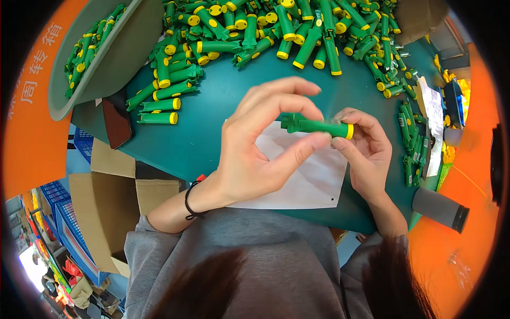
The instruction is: Apply small adhesive labels to cylindrical green components at an assembly station.
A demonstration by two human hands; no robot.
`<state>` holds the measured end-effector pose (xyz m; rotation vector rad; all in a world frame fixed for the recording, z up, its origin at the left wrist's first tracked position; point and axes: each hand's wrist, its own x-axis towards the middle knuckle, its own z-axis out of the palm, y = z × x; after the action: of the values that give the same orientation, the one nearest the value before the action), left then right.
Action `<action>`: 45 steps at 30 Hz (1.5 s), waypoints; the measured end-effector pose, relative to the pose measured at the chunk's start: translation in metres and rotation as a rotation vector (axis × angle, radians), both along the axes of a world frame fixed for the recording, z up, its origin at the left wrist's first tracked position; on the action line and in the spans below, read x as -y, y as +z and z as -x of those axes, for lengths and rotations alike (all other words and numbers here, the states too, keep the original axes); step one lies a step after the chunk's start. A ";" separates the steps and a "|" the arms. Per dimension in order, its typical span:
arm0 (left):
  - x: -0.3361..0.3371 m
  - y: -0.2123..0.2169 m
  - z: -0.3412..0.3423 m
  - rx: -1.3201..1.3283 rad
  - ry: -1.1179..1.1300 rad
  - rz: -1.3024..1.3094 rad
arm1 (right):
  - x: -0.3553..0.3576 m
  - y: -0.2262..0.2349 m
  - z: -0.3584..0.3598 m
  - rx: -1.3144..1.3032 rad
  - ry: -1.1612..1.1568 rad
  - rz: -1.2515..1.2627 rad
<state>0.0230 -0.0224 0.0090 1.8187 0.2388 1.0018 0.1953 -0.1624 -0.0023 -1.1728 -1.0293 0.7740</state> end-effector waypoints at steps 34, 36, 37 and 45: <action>0.003 0.013 -0.006 -0.263 -0.083 0.159 | 0.007 0.006 0.004 0.145 -0.003 0.051; 0.004 0.016 -0.011 -0.226 -0.068 0.263 | 0.009 0.002 0.002 0.189 0.039 0.033; 0.004 0.012 -0.011 -0.222 -0.067 0.261 | 0.009 0.002 0.002 0.193 0.040 0.031; -0.007 0.013 -0.002 -0.505 -0.292 0.283 | 0.005 0.005 0.004 0.042 0.033 0.094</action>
<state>0.0247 -0.0158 0.0222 1.7526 0.3871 0.2773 0.1916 -0.1672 0.0028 -1.2600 -1.0581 0.8343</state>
